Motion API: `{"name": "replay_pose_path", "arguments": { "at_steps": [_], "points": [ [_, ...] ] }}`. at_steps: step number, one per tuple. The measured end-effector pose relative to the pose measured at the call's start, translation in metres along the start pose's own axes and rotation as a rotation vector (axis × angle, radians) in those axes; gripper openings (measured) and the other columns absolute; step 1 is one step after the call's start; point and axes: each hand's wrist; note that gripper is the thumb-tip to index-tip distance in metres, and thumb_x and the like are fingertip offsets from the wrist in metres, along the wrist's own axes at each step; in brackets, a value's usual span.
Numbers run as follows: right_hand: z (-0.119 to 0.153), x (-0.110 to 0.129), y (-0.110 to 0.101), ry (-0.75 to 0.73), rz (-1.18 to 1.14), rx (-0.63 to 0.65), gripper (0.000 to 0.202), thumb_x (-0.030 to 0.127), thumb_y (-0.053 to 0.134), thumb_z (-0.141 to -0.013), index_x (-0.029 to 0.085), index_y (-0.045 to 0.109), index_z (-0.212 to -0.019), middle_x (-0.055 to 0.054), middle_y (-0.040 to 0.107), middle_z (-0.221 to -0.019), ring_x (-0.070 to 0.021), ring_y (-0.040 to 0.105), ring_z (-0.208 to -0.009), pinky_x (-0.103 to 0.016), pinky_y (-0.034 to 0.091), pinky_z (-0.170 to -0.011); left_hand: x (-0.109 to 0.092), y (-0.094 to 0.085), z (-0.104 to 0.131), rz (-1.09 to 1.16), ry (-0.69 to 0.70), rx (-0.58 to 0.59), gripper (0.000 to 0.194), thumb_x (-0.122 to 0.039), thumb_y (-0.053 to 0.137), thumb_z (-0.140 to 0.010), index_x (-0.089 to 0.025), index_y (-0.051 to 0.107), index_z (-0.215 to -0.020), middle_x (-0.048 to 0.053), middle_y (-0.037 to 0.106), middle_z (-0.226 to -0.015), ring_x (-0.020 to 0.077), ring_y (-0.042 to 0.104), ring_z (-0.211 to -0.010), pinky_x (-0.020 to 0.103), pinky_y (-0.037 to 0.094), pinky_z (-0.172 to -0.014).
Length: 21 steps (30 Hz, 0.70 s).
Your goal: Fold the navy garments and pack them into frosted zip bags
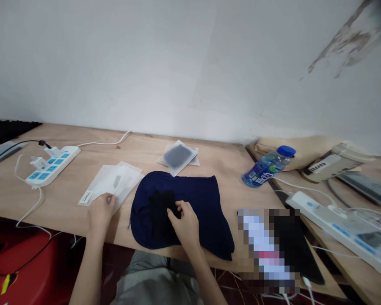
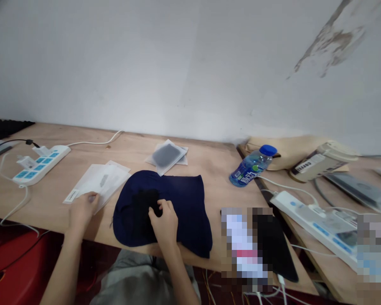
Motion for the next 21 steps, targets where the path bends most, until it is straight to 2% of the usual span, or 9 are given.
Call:
{"name": "replay_pose_path", "arguments": {
  "at_steps": [3, 8, 12, 14, 17, 21],
  "points": [
    [-0.002, 0.003, -0.004, -0.022, -0.085, -0.026, 0.013, 0.031, 0.061, -0.079, 0.020, 0.062, -0.085, -0.007, 0.063, -0.093, -0.0210, 0.061, -0.082, -0.032, 0.049, -0.070, -0.002, -0.005, -0.004, 0.001, -0.038, -0.015, 0.035, -0.040, 0.046, -0.088, -0.018, 0.073, -0.092, 0.016, 0.073, -0.082, 0.0336, 0.067, -0.083, 0.038, 0.046, -0.070],
    [-0.008, 0.005, -0.016, -0.043, -0.269, 0.066, 0.013, 0.030, 0.057, -0.084, 0.021, 0.064, -0.090, -0.005, 0.069, -0.089, -0.0208, 0.064, -0.085, -0.032, 0.051, -0.076, 0.000, -0.013, -0.009, 0.032, -0.136, -0.116, 0.025, -0.034, 0.051, -0.083, -0.017, 0.068, -0.091, 0.014, 0.072, -0.083, 0.0328, 0.067, -0.081, 0.037, 0.046, -0.067],
    [-0.014, 0.001, -0.034, -0.033, -0.310, 0.087, 0.018, 0.034, 0.058, -0.085, 0.020, 0.066, -0.093, -0.005, 0.072, -0.090, -0.0209, 0.066, -0.084, -0.031, 0.052, -0.075, -0.005, -0.029, -0.008, 0.085, -0.151, -0.215, 0.024, -0.026, 0.050, -0.083, -0.018, 0.063, -0.102, 0.010, 0.072, -0.085, 0.0301, 0.066, -0.080, 0.036, 0.045, -0.067],
    [-0.016, -0.002, -0.042, -0.030, -0.313, 0.111, 0.019, 0.035, 0.060, -0.084, 0.020, 0.067, -0.093, -0.005, 0.072, -0.089, -0.0210, 0.066, -0.083, -0.032, 0.052, -0.076, -0.012, -0.039, -0.004, 0.067, -0.087, -0.225, 0.024, -0.023, 0.049, -0.084, -0.019, 0.063, -0.103, 0.008, 0.071, -0.081, 0.0288, 0.066, -0.076, 0.036, 0.044, -0.067],
    [-0.018, -0.005, -0.054, -0.019, -0.341, 0.159, 0.018, 0.035, 0.062, -0.084, 0.021, 0.068, -0.094, -0.004, 0.073, -0.090, -0.0211, 0.066, -0.084, -0.032, 0.051, -0.078, -0.028, -0.052, 0.006, 0.061, 0.078, -0.194, 0.023, -0.024, 0.047, -0.088, -0.022, 0.068, -0.097, 0.006, 0.071, -0.079, 0.0278, 0.067, -0.074, 0.036, 0.046, -0.069],
    [-0.021, -0.006, -0.067, -0.004, -0.479, 0.271, 0.016, 0.034, 0.067, -0.081, 0.021, 0.069, -0.090, -0.004, 0.071, -0.089, -0.0209, 0.066, -0.087, -0.032, 0.051, -0.081, -0.059, -0.051, 0.026, 0.255, 0.347, -0.187, 0.026, -0.025, 0.047, -0.092, -0.023, 0.068, -0.108, 0.005, 0.074, -0.100, 0.0253, 0.069, -0.089, 0.035, 0.051, -0.080]
  ]
}}
Point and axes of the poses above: each hand's wrist, its own z-axis away from the middle knuckle, its own y-axis out of the palm, x = y × z
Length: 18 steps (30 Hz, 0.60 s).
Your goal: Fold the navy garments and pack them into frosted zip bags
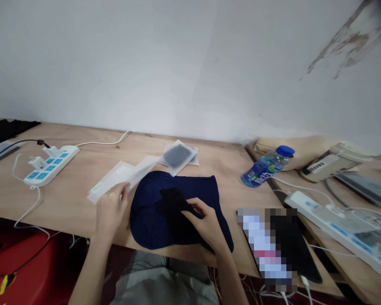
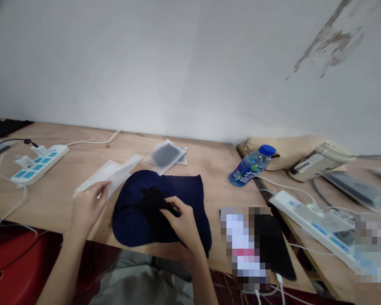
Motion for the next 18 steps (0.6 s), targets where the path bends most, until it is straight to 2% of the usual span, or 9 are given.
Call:
{"name": "replay_pose_path", "arguments": {
  "at_steps": [3, 6, 9, 13, 18],
  "points": [
    [0.002, 0.002, -0.009, 0.049, -0.158, 0.040, 0.018, 0.035, 0.073, -0.075, 0.021, 0.067, -0.085, -0.003, 0.070, -0.084, -0.0208, 0.066, -0.085, -0.032, 0.052, -0.079, -0.023, 0.017, 0.010, 0.202, 0.199, 0.004, 0.031, -0.022, 0.045, -0.094, -0.022, 0.063, -0.119, 0.006, 0.070, -0.116, 0.0224, 0.066, -0.105, 0.035, 0.051, -0.092],
    [0.005, 0.000, -0.015, 0.120, -0.326, 0.030, 0.022, 0.034, 0.078, -0.069, 0.022, 0.063, -0.080, 0.000, 0.068, -0.078, -0.0185, 0.065, -0.077, -0.030, 0.052, -0.072, -0.039, 0.032, 0.019, 0.322, 0.314, 0.030, 0.035, -0.018, 0.044, -0.094, -0.023, 0.059, -0.125, 0.007, 0.068, -0.121, 0.0215, 0.064, -0.111, 0.037, 0.052, -0.097],
    [0.007, -0.003, -0.014, 0.183, -0.450, 0.069, 0.023, 0.032, 0.080, -0.069, 0.021, 0.063, -0.080, 0.001, 0.068, -0.077, -0.0170, 0.066, -0.075, -0.028, 0.052, -0.070, -0.049, 0.039, 0.028, 0.384, 0.346, 0.038, 0.037, -0.015, 0.044, -0.094, -0.022, 0.057, -0.128, 0.008, 0.067, -0.121, 0.0212, 0.063, -0.113, 0.038, 0.052, -0.099],
    [0.008, -0.009, -0.005, 0.285, -0.518, 0.100, 0.025, 0.032, 0.079, -0.071, 0.020, 0.067, -0.089, -0.002, 0.073, -0.089, -0.0181, 0.068, -0.082, -0.030, 0.052, -0.077, -0.055, 0.045, 0.036, 0.406, 0.393, 0.066, 0.042, -0.010, 0.042, -0.093, -0.023, 0.054, -0.131, 0.007, 0.065, -0.124, 0.0201, 0.060, -0.117, 0.039, 0.050, -0.102],
    [0.006, -0.016, 0.002, 0.419, -0.501, 0.087, 0.045, 0.037, 0.083, -0.067, 0.018, 0.070, -0.105, -0.007, 0.075, -0.096, -0.0255, 0.070, -0.093, -0.038, 0.052, -0.087, -0.054, 0.054, 0.044, 0.404, 0.429, 0.077, 0.050, -0.004, 0.040, -0.090, -0.023, 0.052, -0.134, 0.007, 0.063, -0.126, 0.0213, 0.058, -0.119, 0.042, 0.049, -0.104]
  ]
}}
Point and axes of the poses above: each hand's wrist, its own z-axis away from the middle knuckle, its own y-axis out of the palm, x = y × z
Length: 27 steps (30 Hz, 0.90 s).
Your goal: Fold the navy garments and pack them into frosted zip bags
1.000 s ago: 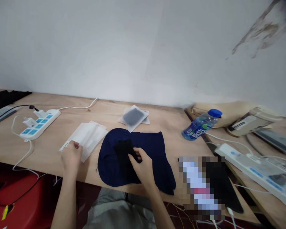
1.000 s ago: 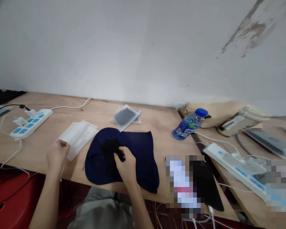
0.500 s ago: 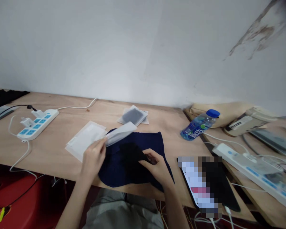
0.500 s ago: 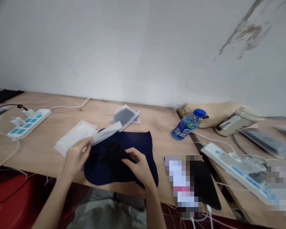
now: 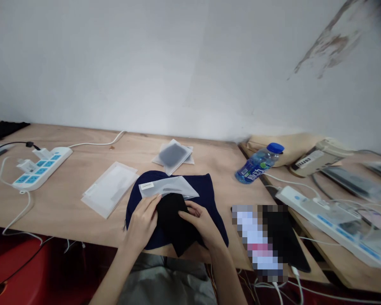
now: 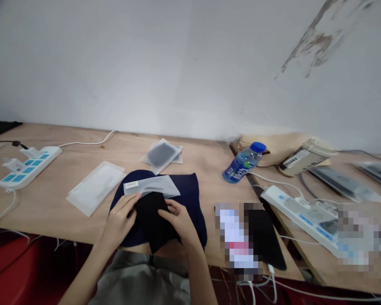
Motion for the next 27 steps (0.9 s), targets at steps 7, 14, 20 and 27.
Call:
{"name": "replay_pose_path", "arguments": {
  "at_steps": [7, 14, 20, 27],
  "points": [
    [-0.001, 0.002, 0.002, 0.050, -0.050, -0.093, 0.037, 0.039, 0.083, -0.064, 0.018, 0.076, -0.095, -0.007, 0.077, -0.092, -0.0264, 0.070, -0.091, -0.035, 0.053, -0.084, 0.002, 0.007, 0.006, 0.029, 0.037, 0.063, 0.054, -0.002, 0.040, -0.087, -0.023, 0.051, -0.137, 0.007, 0.062, -0.126, 0.0204, 0.057, -0.119, 0.040, 0.048, -0.104],
    [-0.005, -0.002, 0.010, 0.022, -0.254, -0.292, 0.033, 0.036, 0.082, -0.064, 0.016, 0.076, -0.089, -0.006, 0.077, -0.090, -0.0207, 0.070, -0.080, -0.027, 0.053, -0.072, 0.000, 0.012, 0.009, 0.087, 0.025, 0.118, 0.066, 0.003, 0.039, -0.081, -0.023, 0.044, -0.141, 0.007, 0.058, -0.132, 0.0193, 0.053, -0.124, 0.038, 0.046, -0.107],
    [-0.013, -0.014, 0.030, -0.110, -0.432, -0.478, 0.035, 0.035, 0.080, -0.065, 0.016, 0.073, -0.094, -0.004, 0.075, -0.087, -0.0187, 0.069, -0.079, -0.027, 0.054, -0.072, -0.009, 0.017, 0.007, 0.094, -0.014, 0.097, 0.067, 0.003, 0.039, -0.081, -0.023, 0.041, -0.143, 0.007, 0.057, -0.132, 0.0192, 0.052, -0.125, 0.038, 0.045, -0.107],
    [-0.023, -0.037, 0.044, -0.207, -0.202, -0.600, 0.039, 0.043, 0.068, -0.076, 0.019, 0.057, -0.105, -0.008, 0.071, -0.102, -0.0226, 0.068, -0.095, -0.033, 0.053, -0.081, -0.008, 0.017, 0.004, 0.079, -0.033, 0.070, 0.065, 0.002, 0.041, -0.082, -0.023, 0.043, -0.142, 0.008, 0.057, -0.131, 0.0205, 0.054, -0.124, 0.039, 0.047, -0.106]
  ]
}}
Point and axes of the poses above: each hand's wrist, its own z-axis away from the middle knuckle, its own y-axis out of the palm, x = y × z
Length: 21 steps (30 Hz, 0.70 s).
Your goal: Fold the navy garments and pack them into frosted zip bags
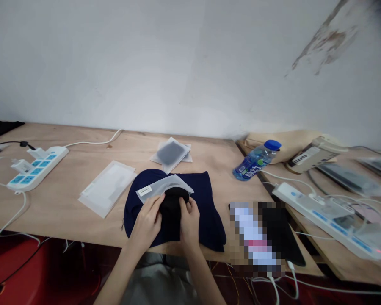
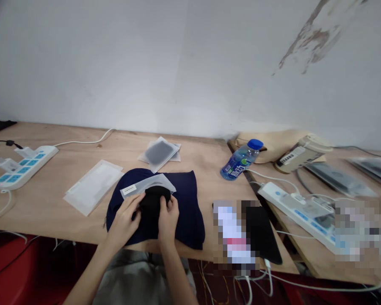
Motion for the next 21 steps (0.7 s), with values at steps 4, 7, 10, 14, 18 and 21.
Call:
{"name": "replay_pose_path", "arguments": {
  "at_steps": [4, 7, 10, 14, 18, 21],
  "points": [
    [-0.004, 0.002, -0.010, -0.208, 0.490, -0.039, 0.030, 0.043, 0.061, -0.080, 0.023, 0.046, -0.097, -0.007, 0.066, -0.093, -0.0233, 0.065, -0.084, -0.037, 0.051, -0.075, 0.001, 0.003, 0.000, 0.003, 0.015, -0.005, 0.063, 0.001, 0.041, -0.083, -0.023, 0.043, -0.141, 0.009, 0.058, -0.130, 0.0206, 0.055, -0.123, 0.039, 0.048, -0.105],
    [-0.003, 0.007, -0.015, -0.466, 0.819, -0.117, 0.024, 0.042, 0.057, -0.084, 0.022, 0.047, -0.093, -0.009, 0.059, -0.091, -0.0253, 0.059, -0.083, -0.040, 0.050, -0.075, 0.002, 0.006, 0.000, 0.010, 0.008, -0.023, 0.064, 0.002, 0.040, -0.082, -0.023, 0.044, -0.141, 0.009, 0.059, -0.129, 0.0210, 0.055, -0.122, 0.041, 0.048, -0.105],
    [0.001, 0.010, -0.018, -0.743, 0.936, -0.183, 0.022, 0.036, 0.054, -0.087, 0.017, 0.051, -0.099, -0.013, 0.056, -0.098, -0.0272, 0.056, -0.092, -0.044, 0.050, -0.080, 0.002, 0.007, -0.001, 0.017, -0.011, -0.030, 0.063, 0.002, 0.040, -0.082, -0.023, 0.045, -0.141, 0.009, 0.059, -0.128, 0.0215, 0.056, -0.121, 0.042, 0.048, -0.105],
    [0.003, 0.015, -0.026, -1.076, 1.029, 0.188, 0.026, 0.013, 0.045, -0.091, 0.017, 0.060, -0.111, -0.014, 0.061, -0.112, -0.0239, 0.056, -0.108, -0.042, 0.049, -0.094, 0.003, 0.005, -0.002, 0.031, -0.006, -0.016, 0.060, 0.000, 0.040, -0.085, -0.023, 0.046, -0.140, 0.009, 0.059, -0.128, 0.0207, 0.056, -0.122, 0.041, 0.048, -0.105],
    [-0.002, 0.024, -0.030, -1.161, 1.218, 0.669, 0.052, 0.003, 0.039, -0.087, 0.018, 0.052, -0.135, -0.011, 0.054, -0.138, -0.0241, 0.042, -0.134, -0.044, 0.042, -0.108, 0.005, 0.005, -0.002, 0.030, 0.002, -0.009, 0.063, 0.002, 0.038, -0.083, -0.022, 0.044, -0.141, 0.009, 0.057, -0.132, 0.0206, 0.054, -0.125, 0.042, 0.047, -0.106],
    [-0.006, 0.027, -0.024, -1.096, 1.332, 0.721, 0.053, 0.007, 0.043, -0.087, 0.017, 0.050, -0.138, -0.011, 0.049, -0.144, -0.0267, 0.038, -0.137, -0.046, 0.040, -0.110, 0.006, 0.006, -0.003, 0.032, 0.031, -0.004, 0.065, 0.003, 0.038, -0.081, -0.023, 0.044, -0.141, 0.008, 0.058, -0.131, 0.0205, 0.054, -0.124, 0.042, 0.047, -0.107]
  ]
}}
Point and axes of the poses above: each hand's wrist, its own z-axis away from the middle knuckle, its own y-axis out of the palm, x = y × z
